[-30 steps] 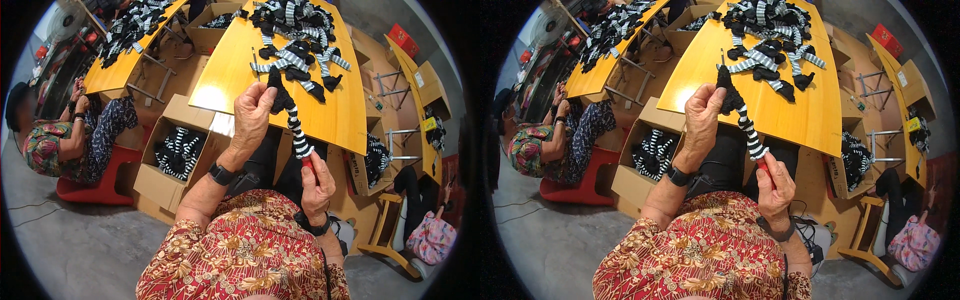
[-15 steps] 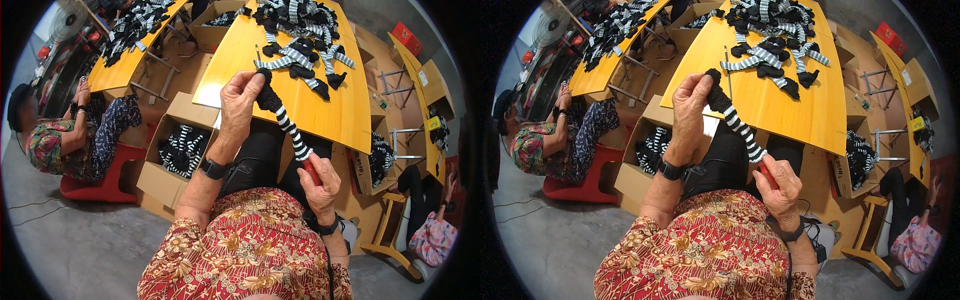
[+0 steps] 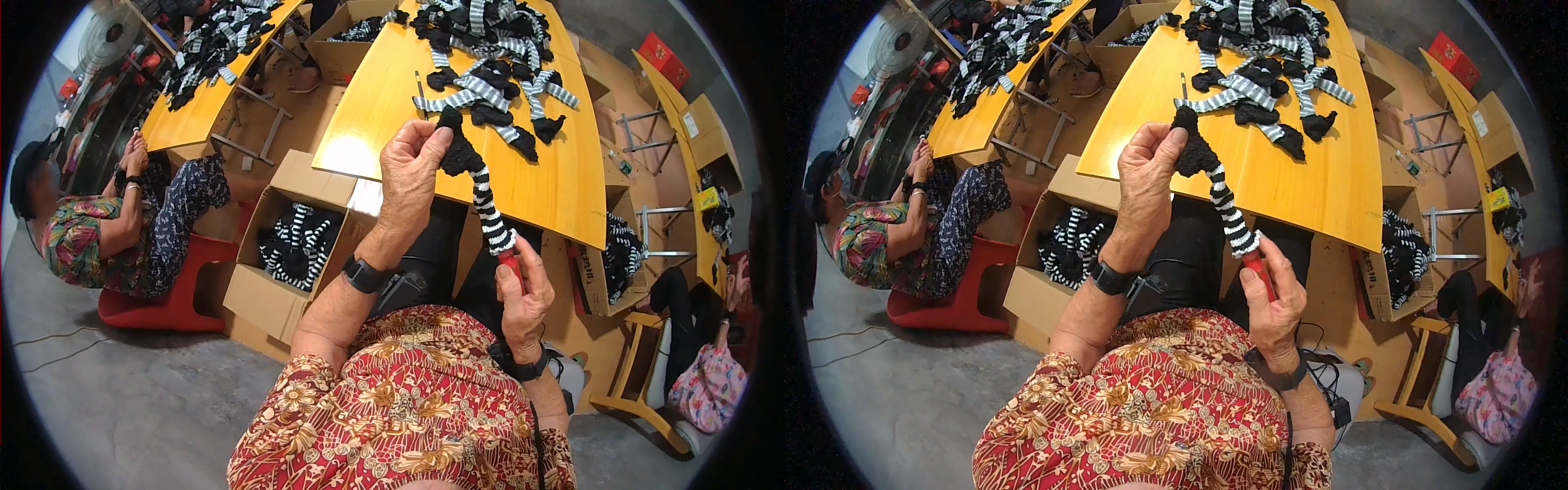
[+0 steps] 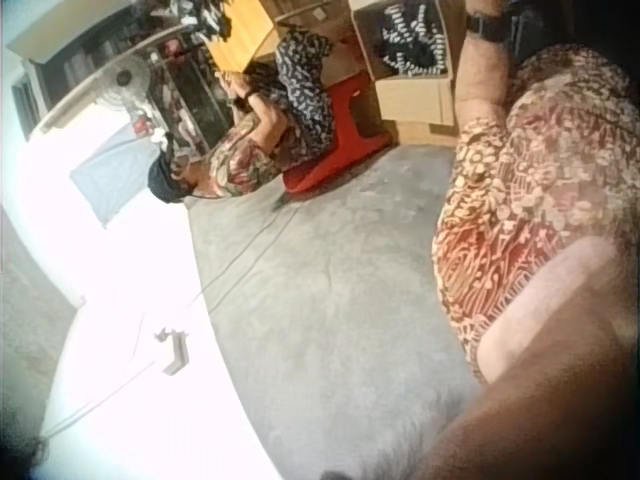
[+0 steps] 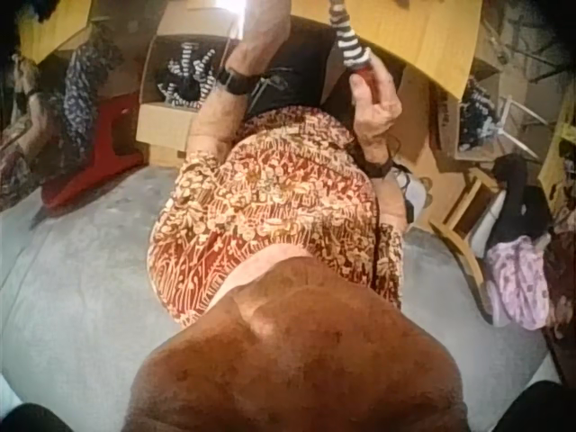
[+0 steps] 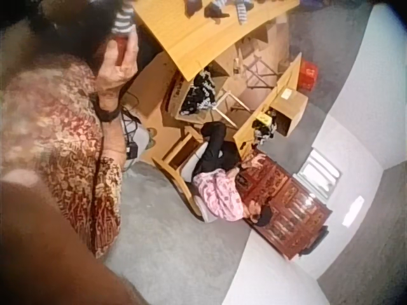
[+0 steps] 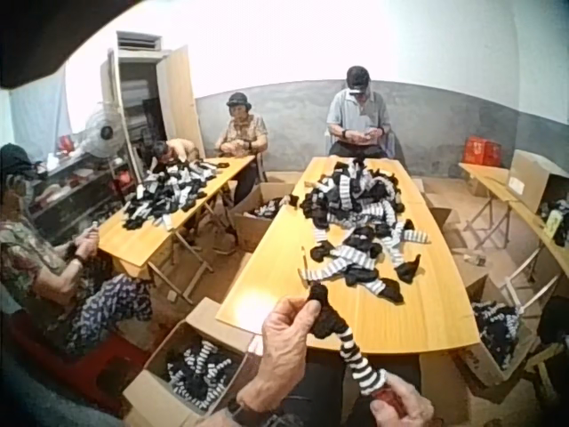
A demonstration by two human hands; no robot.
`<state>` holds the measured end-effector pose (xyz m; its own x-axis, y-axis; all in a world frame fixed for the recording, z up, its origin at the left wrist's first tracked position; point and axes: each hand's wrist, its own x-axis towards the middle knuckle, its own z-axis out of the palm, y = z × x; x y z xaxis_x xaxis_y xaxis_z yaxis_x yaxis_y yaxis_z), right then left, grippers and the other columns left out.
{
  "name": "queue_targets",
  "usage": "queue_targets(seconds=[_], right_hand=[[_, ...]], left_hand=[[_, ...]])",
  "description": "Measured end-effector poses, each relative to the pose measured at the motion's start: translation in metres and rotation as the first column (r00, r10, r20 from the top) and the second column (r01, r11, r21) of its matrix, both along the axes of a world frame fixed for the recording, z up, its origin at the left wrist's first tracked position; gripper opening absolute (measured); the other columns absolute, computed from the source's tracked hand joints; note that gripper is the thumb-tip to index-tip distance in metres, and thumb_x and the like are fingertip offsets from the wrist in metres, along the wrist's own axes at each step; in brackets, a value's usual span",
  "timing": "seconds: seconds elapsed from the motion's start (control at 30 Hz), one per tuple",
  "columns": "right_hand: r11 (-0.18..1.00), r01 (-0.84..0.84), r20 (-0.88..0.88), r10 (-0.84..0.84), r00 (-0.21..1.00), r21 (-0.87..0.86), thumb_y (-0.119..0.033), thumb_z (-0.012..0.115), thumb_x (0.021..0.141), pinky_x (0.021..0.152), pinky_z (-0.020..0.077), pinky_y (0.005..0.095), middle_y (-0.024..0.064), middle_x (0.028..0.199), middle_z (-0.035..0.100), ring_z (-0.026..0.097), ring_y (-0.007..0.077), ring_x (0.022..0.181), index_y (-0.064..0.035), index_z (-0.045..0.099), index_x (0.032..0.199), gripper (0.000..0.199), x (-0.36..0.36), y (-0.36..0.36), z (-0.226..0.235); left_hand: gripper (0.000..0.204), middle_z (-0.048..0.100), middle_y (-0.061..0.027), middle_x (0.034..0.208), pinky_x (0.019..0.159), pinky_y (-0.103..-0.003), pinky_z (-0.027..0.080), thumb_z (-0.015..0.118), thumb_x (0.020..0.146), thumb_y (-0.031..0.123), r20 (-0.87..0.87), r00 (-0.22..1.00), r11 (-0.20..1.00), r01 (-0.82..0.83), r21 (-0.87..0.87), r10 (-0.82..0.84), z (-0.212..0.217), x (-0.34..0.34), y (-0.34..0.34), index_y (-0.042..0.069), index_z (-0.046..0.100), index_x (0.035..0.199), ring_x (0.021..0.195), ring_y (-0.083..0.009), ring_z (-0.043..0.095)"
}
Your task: The person sits at a table and repairs black and white striped socks. They use a red-handled metal tool to push the sock fabric back into shape and smooth out the seams. The person handles the socks one at a time, manipulating the fabric with their hands and the tool.
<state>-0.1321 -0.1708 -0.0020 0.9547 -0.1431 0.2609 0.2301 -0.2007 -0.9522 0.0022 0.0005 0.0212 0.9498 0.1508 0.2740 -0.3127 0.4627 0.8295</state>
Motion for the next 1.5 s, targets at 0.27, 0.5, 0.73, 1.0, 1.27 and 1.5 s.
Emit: queue_targets(seconds=[0.27,0.5,0.73,1.0,1.27,1.5], right_hand=[[0.984,-0.145,-0.037,0.142,0.989,-0.104,-0.006,0.066,0.082,0.075,0.0486,0.0267,0.0088,0.095,0.066,0.062,0.0144,0.083,0.0018,0.062,0.115,0.034,0.004,-0.038,0.012],[0.964,-0.264,-0.113,0.264,0.958,0.017,-0.009,0.067,0.080,0.065,0.0468,0.0247,0.0063,0.087,0.066,0.059,0.0111,0.070,0.0011,0.065,0.113,0.034,-0.007,-0.053,0.007],[0.951,-0.291,-0.174,0.306,0.936,0.108,-0.013,0.066,0.080,0.052,0.0401,0.0209,0.0053,0.082,0.064,0.052,0.0071,0.057,0.0015,0.065,0.113,0.036,-0.013,-0.078,-0.001],[0.949,-0.274,-0.203,0.302,0.931,0.157,-0.012,0.064,0.081,0.050,0.0386,0.0214,0.0054,0.079,0.062,0.050,0.0071,0.056,0.0017,0.065,0.114,0.036,-0.016,-0.073,-0.002],[0.923,-0.235,-0.166,0.295,0.941,0.304,-0.014,0.066,0.084,0.048,0.0383,0.0201,0.0070,0.078,0.062,0.050,0.0074,0.054,0.0015,0.064,0.116,0.035,-0.023,-0.070,-0.009],[0.949,-0.106,-0.125,0.149,0.981,0.296,-0.011,0.065,0.087,0.049,0.0389,0.0197,0.0057,0.077,0.063,0.049,0.0065,0.054,0.0015,0.062,0.119,0.035,-0.028,-0.047,-0.017]], left_hand=[[0.066,0.056,-0.0146,0.124,0.104,-0.037,0.042,0.052,0.068,-0.015,0.463,0.886,0.700,-0.330,0.633,-0.001,0.015,0.003,0.039,0.018,0.063,0.125,0.115,-0.0273,0.055],[0.035,0.071,-0.0062,0.105,0.096,-0.037,0.049,0.067,0.074,-0.001,0.452,0.803,0.365,-0.316,0.876,-0.389,0.026,0.008,0.073,0.013,0.072,0.106,0.103,-0.0232,0.065],[0.019,0.072,-0.0053,0.088,0.074,-0.030,0.054,0.067,0.081,0.004,-0.010,0.916,0.439,0.202,0.875,-0.402,0.024,-0.005,0.080,0.003,0.069,0.100,0.082,-0.0165,0.068],[0.032,0.071,-0.0070,0.096,0.075,-0.028,0.053,0.075,0.080,0.020,0.199,0.907,0.569,0.053,0.821,-0.371,0.024,-0.015,0.057,0.004,0.070,0.108,0.083,-0.0133,0.066],[0.027,0.070,-0.0057,0.091,0.074,-0.024,0.053,0.073,0.081,0.007,-0.118,0.907,0.730,0.397,0.556,-0.403,0.023,-0.018,0.057,0.000,0.068,0.106,0.081,-0.0117,0.065],[0.012,0.067,-0.0050,0.082,0.067,-0.023,0.055,0.070,0.086,0.007,-0.158,0.931,0.886,0.363,0.289,-0.330,-0.001,-0.025,0.034,-0.001,0.062,0.091,0.071,-0.0091,0.064]])
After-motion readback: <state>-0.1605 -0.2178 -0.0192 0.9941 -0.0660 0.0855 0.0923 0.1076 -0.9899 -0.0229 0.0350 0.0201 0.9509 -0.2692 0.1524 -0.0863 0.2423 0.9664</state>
